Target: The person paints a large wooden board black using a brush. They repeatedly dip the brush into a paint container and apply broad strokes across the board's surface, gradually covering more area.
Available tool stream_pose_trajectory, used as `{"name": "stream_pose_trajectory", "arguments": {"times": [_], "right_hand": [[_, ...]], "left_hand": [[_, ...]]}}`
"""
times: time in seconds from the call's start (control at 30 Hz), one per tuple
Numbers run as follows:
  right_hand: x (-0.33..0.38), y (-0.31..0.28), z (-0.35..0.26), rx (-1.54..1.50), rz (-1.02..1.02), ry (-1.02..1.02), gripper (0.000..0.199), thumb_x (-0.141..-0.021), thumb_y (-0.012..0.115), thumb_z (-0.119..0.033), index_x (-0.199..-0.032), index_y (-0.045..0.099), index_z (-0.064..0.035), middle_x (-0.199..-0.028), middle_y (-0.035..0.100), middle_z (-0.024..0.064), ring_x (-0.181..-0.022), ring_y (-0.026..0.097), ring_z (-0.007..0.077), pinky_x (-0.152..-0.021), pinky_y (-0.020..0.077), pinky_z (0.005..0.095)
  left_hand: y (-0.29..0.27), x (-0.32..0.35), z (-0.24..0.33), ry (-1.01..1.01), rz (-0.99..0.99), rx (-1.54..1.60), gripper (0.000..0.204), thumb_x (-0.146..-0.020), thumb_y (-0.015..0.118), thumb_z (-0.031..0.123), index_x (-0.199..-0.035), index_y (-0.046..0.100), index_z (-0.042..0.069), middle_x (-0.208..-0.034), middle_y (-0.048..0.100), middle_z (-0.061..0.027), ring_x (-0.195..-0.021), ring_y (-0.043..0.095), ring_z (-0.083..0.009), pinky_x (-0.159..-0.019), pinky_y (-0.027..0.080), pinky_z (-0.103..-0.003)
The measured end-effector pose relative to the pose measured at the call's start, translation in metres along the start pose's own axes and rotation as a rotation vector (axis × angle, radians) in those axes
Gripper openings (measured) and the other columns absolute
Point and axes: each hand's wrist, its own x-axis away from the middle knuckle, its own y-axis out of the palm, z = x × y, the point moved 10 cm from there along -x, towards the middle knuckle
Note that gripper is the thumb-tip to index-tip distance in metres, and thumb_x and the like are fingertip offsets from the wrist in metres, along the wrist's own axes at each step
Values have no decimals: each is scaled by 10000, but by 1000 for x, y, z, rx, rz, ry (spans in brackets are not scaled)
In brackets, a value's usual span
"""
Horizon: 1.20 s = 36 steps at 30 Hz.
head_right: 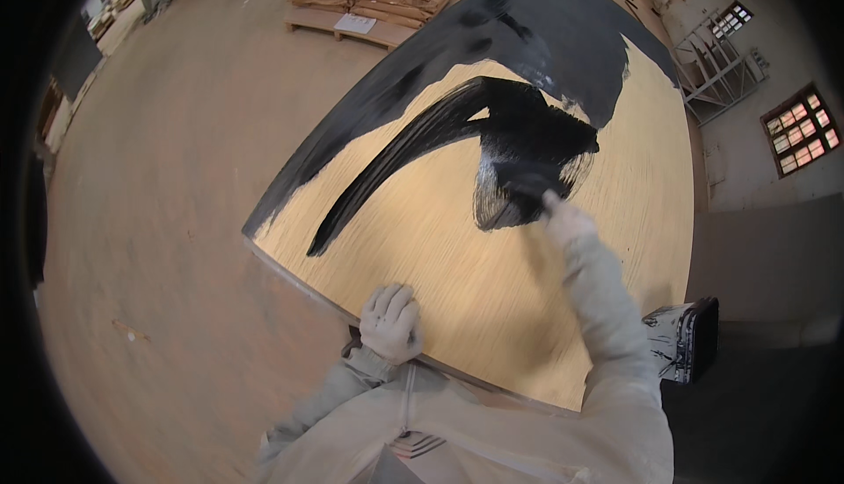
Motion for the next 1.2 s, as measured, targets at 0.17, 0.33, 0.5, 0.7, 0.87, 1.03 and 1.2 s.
{"name": "stream_pose_trajectory", "arguments": {"times": [0.17,0.33,0.5,0.7,0.87,1.03,1.2], "right_hand": [[153,44,-176,69,18,-654,507,-1042,600,-379,-1512,605,-188,-995,796,188,-946,778,391,-864,604,510],[94,5,-216,270,13,-563,441,-1033,603,-338,-1434,676,-170,-1108,805,154,-1036,778,356,-904,601,501],[39,-33,-197,383,-24,-334,443,-1025,602,-328,-1423,695,-155,-1325,764,139,-1239,728,329,-1037,578,454],[151,43,-318,418,-122,-731,340,-1072,544,-317,-1316,724,-164,-1145,796,170,-1076,764,372,-959,593,501],[42,11,-321,301,4,-519,411,-1054,553,-308,-1406,700,-155,-1335,747,185,-1269,704,357,-1086,554,464],[93,54,-378,408,-56,-656,388,-1074,461,-239,-1339,695,-80,-1323,753,187,-1250,712,392,-1042,576,509],[158,57,-393,430,-89,-769,307,-1074,492,-209,-1250,729,-124,-1289,781,133,-1200,758,336,-987,607,493]], "left_hand": [[3,2,7,69,1,61,304,-707,718,79,-999,647,26,-1127,671,-156,-1097,662,-365,-964,529,-539],[2,3,16,122,-95,47,354,-676,725,101,-1012,644,24,-1132,657,-144,-1102,651,-349,-987,518,-511],[4,9,18,124,-27,32,314,-681,727,139,-962,641,27,-1112,646,-149,-1091,634,-344,-999,509,-499],[1,16,16,125,9,-14,295,-680,726,155,-933,637,34,-1103,639,-148,-1110,621,-340,-1028,499,-507],[5,17,18,114,12,9,332,-678,724,110,-989,639,30,-1147,660,-148,-1139,641,-348,-1031,520,-519],[9,21,15,97,-6,-24,321,-690,724,112,-990,639,34,-1142,662,-141,-1146,640,-346,-1042,517,-519],[20,31,7,62,-62,-56,319,-701,726,127,-999,650,43,-1150,664,-142,-1163,634,-344,-1064,503,-520]]}}
